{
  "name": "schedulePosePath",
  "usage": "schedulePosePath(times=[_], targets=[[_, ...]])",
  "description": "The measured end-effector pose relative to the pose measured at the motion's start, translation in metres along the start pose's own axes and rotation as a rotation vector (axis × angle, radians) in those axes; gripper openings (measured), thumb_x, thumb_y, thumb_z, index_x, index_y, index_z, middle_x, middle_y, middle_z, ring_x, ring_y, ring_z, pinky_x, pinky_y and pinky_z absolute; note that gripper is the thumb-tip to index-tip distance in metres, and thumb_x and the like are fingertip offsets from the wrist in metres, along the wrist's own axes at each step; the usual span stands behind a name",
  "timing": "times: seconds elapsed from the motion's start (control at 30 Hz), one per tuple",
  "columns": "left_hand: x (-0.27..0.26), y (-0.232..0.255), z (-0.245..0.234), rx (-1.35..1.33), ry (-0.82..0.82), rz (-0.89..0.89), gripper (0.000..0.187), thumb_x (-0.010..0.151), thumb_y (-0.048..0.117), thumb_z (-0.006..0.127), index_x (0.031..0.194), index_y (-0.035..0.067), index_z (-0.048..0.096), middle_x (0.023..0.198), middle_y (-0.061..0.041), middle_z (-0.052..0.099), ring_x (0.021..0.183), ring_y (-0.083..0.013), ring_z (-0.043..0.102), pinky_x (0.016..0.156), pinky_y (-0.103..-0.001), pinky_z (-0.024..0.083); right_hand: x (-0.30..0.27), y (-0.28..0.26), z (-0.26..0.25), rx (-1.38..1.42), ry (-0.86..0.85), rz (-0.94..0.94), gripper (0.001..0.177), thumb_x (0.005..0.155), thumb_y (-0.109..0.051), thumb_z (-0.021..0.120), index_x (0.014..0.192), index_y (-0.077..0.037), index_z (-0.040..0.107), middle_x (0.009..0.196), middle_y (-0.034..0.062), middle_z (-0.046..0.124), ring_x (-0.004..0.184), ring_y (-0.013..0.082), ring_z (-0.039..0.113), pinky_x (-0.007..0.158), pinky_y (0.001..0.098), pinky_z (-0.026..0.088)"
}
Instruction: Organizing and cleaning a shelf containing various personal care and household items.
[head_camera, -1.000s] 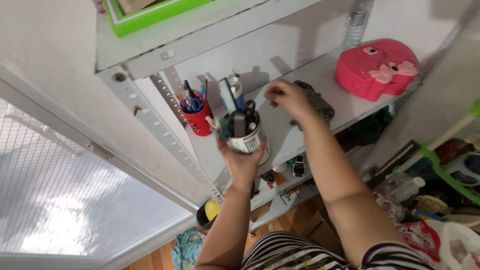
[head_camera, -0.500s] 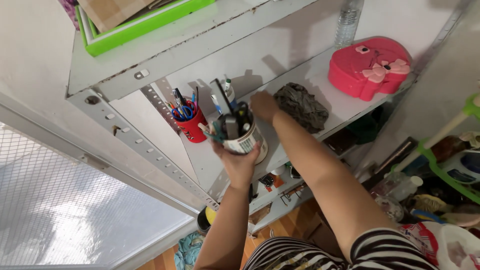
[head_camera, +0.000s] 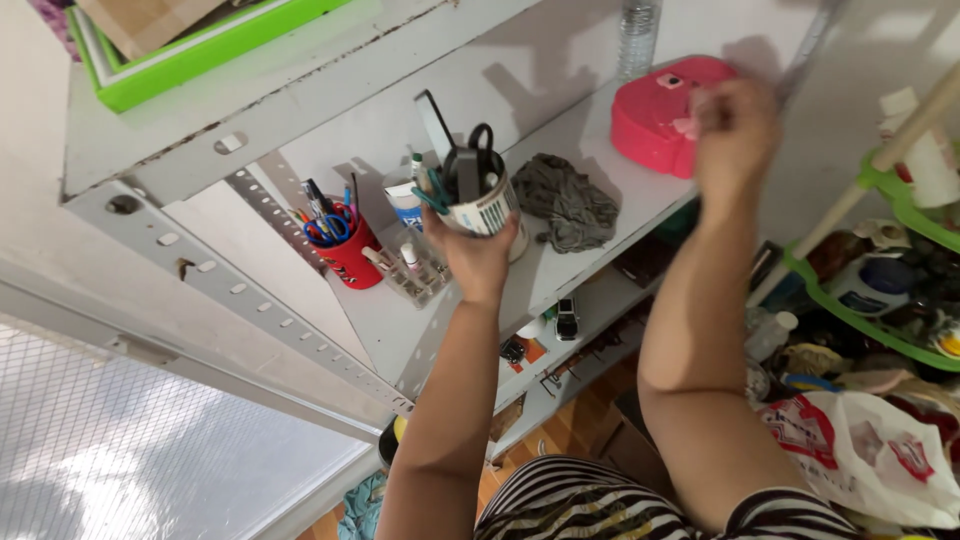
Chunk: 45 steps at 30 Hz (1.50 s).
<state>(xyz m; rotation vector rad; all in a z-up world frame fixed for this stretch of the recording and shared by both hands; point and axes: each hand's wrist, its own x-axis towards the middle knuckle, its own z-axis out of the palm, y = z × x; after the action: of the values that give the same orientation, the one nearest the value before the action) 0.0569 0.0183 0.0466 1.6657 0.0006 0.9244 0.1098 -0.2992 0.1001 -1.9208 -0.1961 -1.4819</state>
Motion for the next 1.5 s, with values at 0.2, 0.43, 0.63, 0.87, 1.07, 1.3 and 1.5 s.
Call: schedulePosePath(times=[0.2, 0.43, 0.63, 0.87, 1.07, 1.3, 1.5], targets=[[0.009, -0.015, 0.007, 0.062, 0.054, 0.022, 0.127, 0.067, 0.024, 0.097, 0.157, -0.007, 0.011, 0.154, -0.027, 0.024, 0.147, -0.0406, 0.03, 0.125, -0.043, 0.026, 0.0, -0.047, -0.023, 0.03, -0.388, 0.345, 0.06, 0.077, -0.017, 0.085, 0.124, -0.003, 0.049, 0.119, 0.0131, 0.067, 0.112, 0.0249, 0.068, 0.095, 0.0393, 0.054], [0.009, -0.039, 0.013, 0.202, 0.11, 0.049, 0.125, 0.066, 0.023, 0.099, 0.156, -0.004, 0.016, 0.153, -0.024, 0.029, 0.148, -0.0418, 0.028, 0.126, -0.046, 0.025, -0.096, -0.048, 0.096, -0.169, -1.037, -0.047, 0.067, 0.08, -0.053, 0.08, 0.141, -0.033, 0.06, 0.157, 0.0124, 0.04, 0.144, 0.0426, 0.031, 0.112, 0.0627, 0.025], [-0.001, -0.031, 0.006, 0.258, 0.116, 0.068, 0.129, 0.063, 0.019, 0.098, 0.157, -0.006, 0.013, 0.155, -0.023, 0.031, 0.147, -0.0426, 0.03, 0.124, -0.047, 0.026, -0.127, -0.01, 0.139, -0.246, -0.944, 0.041, 0.036, 0.092, -0.04, 0.069, 0.127, -0.046, 0.071, 0.167, 0.0015, 0.031, 0.145, 0.0425, 0.029, 0.114, 0.0609, 0.028], [-0.067, -0.002, -0.004, 0.202, -0.043, 0.384, 0.072, 0.09, 0.01, 0.081, 0.147, -0.001, 0.038, 0.147, -0.018, 0.043, 0.139, -0.0385, 0.044, 0.119, -0.049, 0.034, -0.101, 0.01, 0.175, -0.303, -0.824, 0.061, 0.047, 0.086, -0.028, 0.072, 0.13, -0.046, 0.07, 0.163, 0.0079, 0.036, 0.142, 0.0415, 0.033, 0.117, 0.0541, 0.026], [-0.089, 0.02, 0.013, 0.382, -0.59, 0.408, 0.051, 0.083, 0.018, 0.076, 0.131, 0.013, 0.059, 0.13, -0.013, 0.053, 0.124, -0.0374, 0.048, 0.107, -0.051, 0.038, -0.073, -0.013, 0.148, -0.326, -0.997, 0.12, 0.065, 0.076, -0.03, 0.079, 0.137, -0.044, 0.062, 0.155, 0.0091, 0.042, 0.132, 0.0427, 0.041, 0.112, 0.0527, 0.032], [-0.096, -0.005, 0.032, 0.559, -0.737, 0.371, 0.042, 0.089, 0.013, 0.066, 0.13, 0.019, 0.061, 0.136, -0.011, 0.052, 0.132, -0.0412, 0.04, 0.111, -0.055, 0.03, -0.045, 0.057, 0.118, 0.164, -0.906, 0.231, 0.027, 0.086, -0.017, 0.074, 0.113, -0.018, 0.078, 0.11, 0.0099, 0.076, 0.099, 0.0226, 0.071, 0.088, 0.0377, 0.055], [-0.094, 0.006, 0.028, 0.629, -0.778, 0.412, 0.049, 0.085, 0.004, 0.06, 0.13, 0.023, 0.064, 0.143, -0.009, 0.049, 0.133, -0.0416, 0.039, 0.113, -0.056, 0.028, -0.006, 0.066, 0.041, 0.038, 0.187, 0.775, 0.052, 0.082, -0.018, 0.085, 0.125, -0.005, 0.06, 0.117, 0.0139, 0.065, 0.097, 0.0264, 0.067, 0.081, 0.0383, 0.055]])
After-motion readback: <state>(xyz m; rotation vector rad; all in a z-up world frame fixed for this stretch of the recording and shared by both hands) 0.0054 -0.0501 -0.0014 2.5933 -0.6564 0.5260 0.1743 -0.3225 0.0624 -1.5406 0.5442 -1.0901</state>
